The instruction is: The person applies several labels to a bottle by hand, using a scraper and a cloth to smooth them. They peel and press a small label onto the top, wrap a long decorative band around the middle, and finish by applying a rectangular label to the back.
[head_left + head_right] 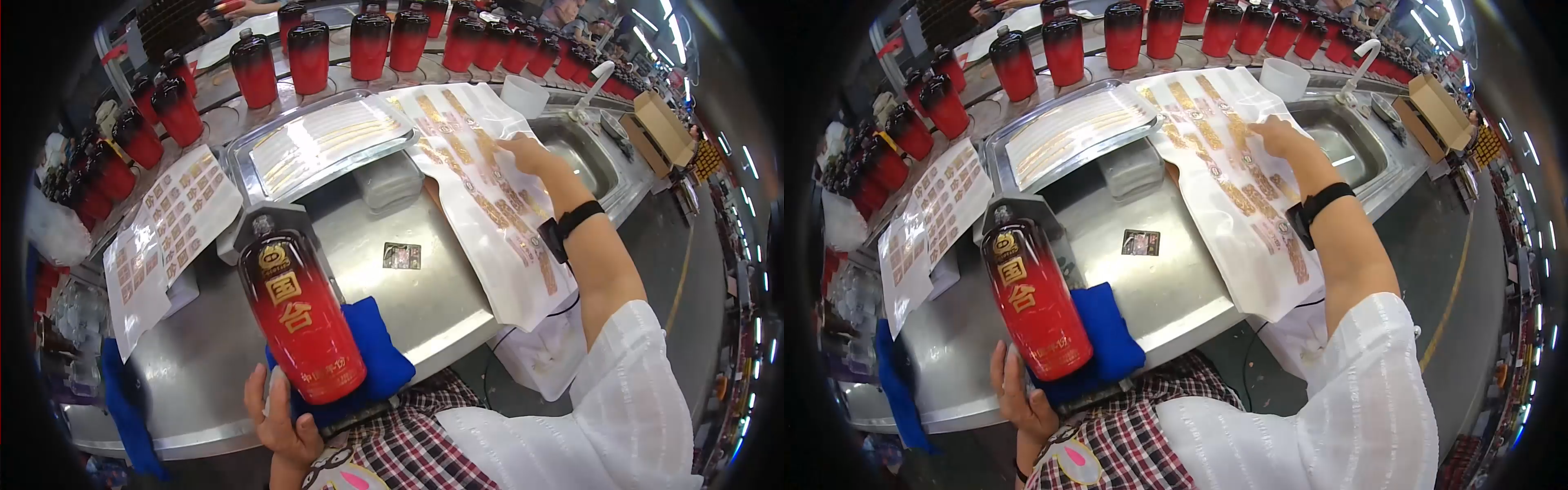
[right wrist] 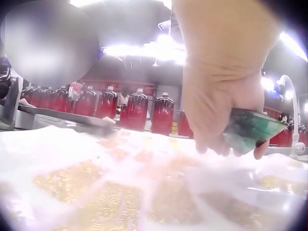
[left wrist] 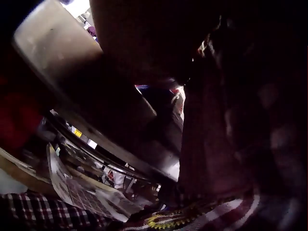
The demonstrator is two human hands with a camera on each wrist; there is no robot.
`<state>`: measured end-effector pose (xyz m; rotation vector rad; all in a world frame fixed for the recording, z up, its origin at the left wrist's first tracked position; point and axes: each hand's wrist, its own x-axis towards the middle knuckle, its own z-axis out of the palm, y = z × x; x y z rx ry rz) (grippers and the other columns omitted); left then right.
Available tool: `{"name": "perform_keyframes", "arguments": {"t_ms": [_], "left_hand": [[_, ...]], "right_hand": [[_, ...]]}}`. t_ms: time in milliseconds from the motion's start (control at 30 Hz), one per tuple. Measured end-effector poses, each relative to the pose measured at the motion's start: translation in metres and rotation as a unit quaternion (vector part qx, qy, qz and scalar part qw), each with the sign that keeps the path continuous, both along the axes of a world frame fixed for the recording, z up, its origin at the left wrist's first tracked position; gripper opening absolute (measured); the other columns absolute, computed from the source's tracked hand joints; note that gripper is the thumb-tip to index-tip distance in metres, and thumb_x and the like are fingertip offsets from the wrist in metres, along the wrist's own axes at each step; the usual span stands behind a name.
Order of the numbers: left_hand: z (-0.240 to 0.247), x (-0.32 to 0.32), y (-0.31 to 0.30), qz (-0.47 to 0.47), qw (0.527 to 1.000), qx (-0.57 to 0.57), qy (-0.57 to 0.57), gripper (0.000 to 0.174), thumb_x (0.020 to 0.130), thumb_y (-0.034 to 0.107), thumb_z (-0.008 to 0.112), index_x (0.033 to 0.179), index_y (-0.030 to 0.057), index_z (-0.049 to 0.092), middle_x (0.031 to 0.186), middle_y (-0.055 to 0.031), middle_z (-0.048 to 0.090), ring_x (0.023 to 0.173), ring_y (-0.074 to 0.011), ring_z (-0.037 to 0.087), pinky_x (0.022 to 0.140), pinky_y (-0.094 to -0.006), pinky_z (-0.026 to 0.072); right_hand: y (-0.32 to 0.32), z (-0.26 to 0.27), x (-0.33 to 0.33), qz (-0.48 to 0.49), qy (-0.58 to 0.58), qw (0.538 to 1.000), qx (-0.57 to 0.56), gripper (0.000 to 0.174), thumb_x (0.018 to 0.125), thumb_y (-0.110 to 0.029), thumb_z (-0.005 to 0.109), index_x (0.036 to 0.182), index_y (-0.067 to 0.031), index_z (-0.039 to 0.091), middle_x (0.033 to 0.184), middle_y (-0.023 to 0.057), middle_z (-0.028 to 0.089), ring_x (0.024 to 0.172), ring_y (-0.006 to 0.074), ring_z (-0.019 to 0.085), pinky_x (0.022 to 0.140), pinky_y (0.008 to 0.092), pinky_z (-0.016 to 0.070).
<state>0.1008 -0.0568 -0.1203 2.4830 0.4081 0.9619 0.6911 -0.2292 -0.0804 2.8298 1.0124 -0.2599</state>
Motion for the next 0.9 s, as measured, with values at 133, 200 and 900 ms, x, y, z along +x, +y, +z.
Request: {"name": "perform_keyframes", "arguments": {"t_ms": [133,200,900], "left_hand": [[-0.005,0.004,-0.003,0.020,0.998,-0.041,-0.035,0.051,0.100,0.032,0.046,0.130,-0.0093,0.050,0.117,-0.0289,0.063,0.124,-0.0482,0.049,0.101,-0.0558,0.0395],[-0.008,0.002,-0.003,0.022,0.998,-0.045,-0.038,0.051,0.100,0.032,0.046,0.129,-0.0096,0.050,0.115,-0.0292,0.063,0.123,-0.0485,0.049,0.100,-0.0561,0.0401],[-0.010,-0.007,-0.003,0.043,0.996,-0.082,0.005,0.059,0.104,0.034,0.039,0.141,-0.0110,0.038,0.140,-0.0324,0.042,0.131,-0.0422,0.045,0.108,-0.0466,0.0378]], "right_hand": [[0.003,-0.004,0.006,-0.002,-0.031,0.995,-0.090,0.056,0.092,-0.001,0.045,0.136,-0.0324,0.057,0.143,0.0152,0.045,0.129,0.0375,0.048,0.106,0.0443,0.0424],[-0.008,0.003,0.014,0.008,-0.033,0.998,-0.055,0.055,0.084,0.005,0.049,0.126,-0.0264,0.066,0.130,0.0157,0.053,0.120,0.0370,0.053,0.099,0.0429,0.0458],[-0.097,-0.006,0.086,-0.188,0.059,0.973,0.123,0.048,0.082,-0.048,0.070,0.083,-0.0007,0.071,0.085,0.0111,0.067,0.077,0.0207,0.063,0.072,0.0346,0.0490]]}}
